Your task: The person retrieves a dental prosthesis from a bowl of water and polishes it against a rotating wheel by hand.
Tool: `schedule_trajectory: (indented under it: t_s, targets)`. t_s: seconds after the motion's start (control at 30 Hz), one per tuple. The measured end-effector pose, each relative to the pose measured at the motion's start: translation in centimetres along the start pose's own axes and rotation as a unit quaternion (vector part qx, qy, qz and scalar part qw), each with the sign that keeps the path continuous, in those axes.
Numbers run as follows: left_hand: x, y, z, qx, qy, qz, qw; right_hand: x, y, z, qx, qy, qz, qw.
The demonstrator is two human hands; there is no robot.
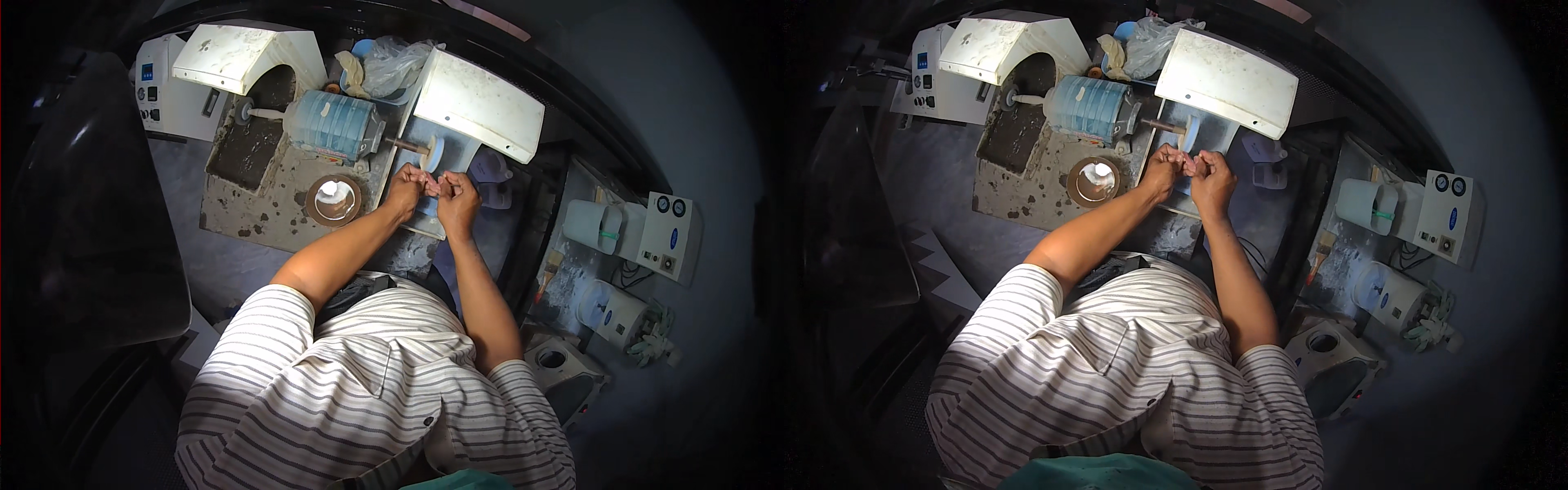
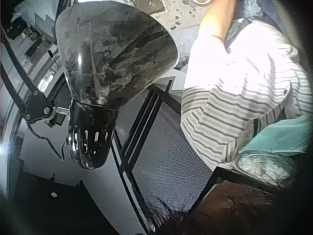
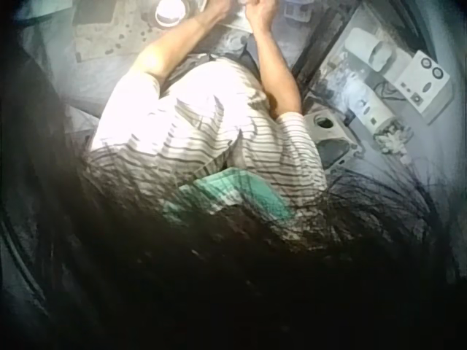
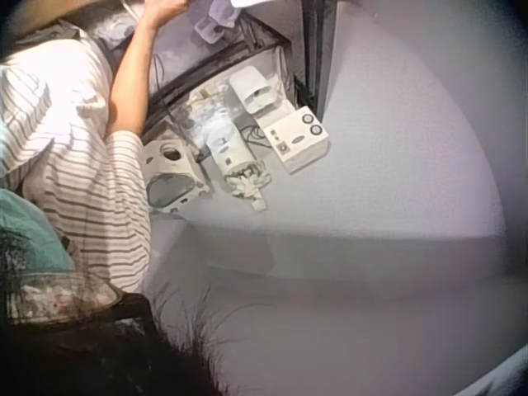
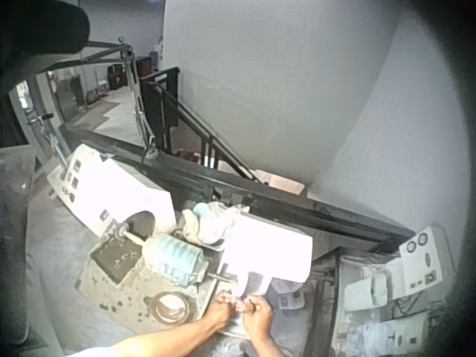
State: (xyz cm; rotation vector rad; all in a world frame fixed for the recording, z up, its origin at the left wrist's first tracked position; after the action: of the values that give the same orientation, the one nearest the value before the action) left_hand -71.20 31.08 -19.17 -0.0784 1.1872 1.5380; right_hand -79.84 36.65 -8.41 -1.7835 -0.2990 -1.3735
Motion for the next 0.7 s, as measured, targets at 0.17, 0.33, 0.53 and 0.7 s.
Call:
schedule_trajectory:
  t_s: [0.17, 0.33, 0.53, 0.7]
  targets:
    - [-0.3, 0.3, -0.4, -0.002, -0.011, -0.003, 1.000, -1.5, 0.4, -1.3, -0.010, 0.009, 0.007, 1.000]
    - [-0.1, -0.6, -1.5, -0.007, -0.010, -0.010, 1.000, -4.1, 1.2, -1.8, -0.013, 0.097, -0.049, 0.994]
    - [0.2, -1.2, -2.2, -0.026, -0.013, 0.003, 1.000, -4.3, 1.9, -2.5, 0.006, 0.089, -0.030, 0.996]
    - [-0.4, -1.7, -2.7, -0.031, 0.018, -0.005, 0.999, -1.7, 1.8, -2.4, -0.004, 0.055, 0.027, 0.998]
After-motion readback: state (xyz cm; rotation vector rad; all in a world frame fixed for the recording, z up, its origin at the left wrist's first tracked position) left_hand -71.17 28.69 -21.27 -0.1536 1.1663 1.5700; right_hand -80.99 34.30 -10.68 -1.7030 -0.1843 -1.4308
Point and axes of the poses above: each hand's wrist, its own z-axis away from the middle knuckle, its own y-axis out of the palm, x = y × z, the point moved 5 cm from there along -z, towards the middle knuckle, and after that the axes turned 2 degrees about z, right-handed, at the moved point
